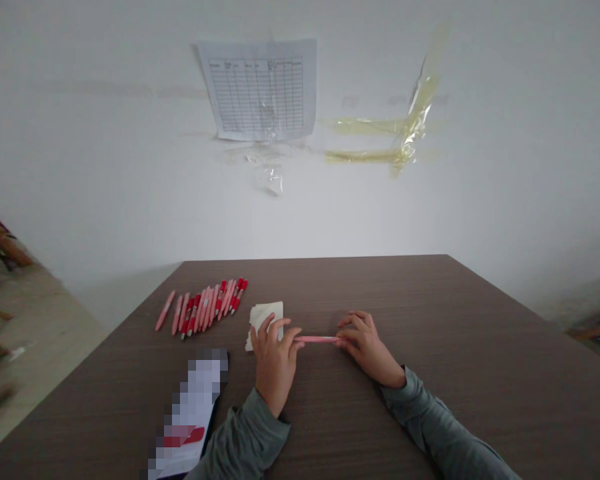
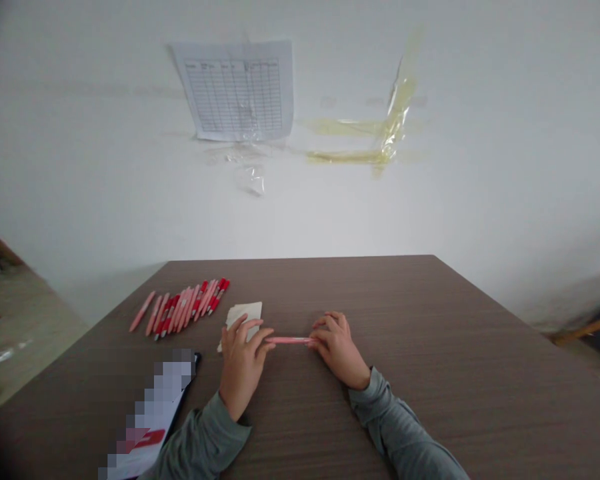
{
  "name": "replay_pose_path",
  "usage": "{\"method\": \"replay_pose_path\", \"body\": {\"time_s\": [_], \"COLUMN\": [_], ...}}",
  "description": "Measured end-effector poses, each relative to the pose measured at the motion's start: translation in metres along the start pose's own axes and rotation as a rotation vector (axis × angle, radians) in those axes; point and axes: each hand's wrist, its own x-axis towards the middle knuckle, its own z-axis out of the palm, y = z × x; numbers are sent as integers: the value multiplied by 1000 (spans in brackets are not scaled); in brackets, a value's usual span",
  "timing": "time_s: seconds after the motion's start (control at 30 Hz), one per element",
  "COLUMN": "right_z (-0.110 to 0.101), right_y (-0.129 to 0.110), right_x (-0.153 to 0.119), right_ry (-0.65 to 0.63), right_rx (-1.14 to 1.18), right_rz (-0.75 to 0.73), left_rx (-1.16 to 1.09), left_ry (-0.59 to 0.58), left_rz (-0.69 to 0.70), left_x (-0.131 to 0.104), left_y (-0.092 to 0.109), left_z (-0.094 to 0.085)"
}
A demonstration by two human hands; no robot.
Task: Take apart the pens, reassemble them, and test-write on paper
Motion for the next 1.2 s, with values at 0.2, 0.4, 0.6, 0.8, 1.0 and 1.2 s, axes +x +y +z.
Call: {"method": "replay_pose_path", "body": {"time_s": [0.2,0.4,0.6,0.8,1.0,1.2], "right_z": [-1,-2,-5,-3,-1,-1], "right_y": [1,1,2,5,8,9], "right_x": [0,1,0,0,0,0], "right_ry": [26,93,181,191,169,173], "right_rx": [-2,-72,-160,-143,-130,-111], "right_rz": [-3,-31,-52,-21,7,-19], "left_rx": [1,39,40,16,-43,-46], "left_ry": [-38,-84,-115,-75,-36,-16], "left_rz": [24,44,26,-5,-23,-6], "left_x": [1,1,-3,-4,-2,-2], "left_y": [0,7,8,4,2,0], "left_z": [-1,-6,1,8,7,7]}}
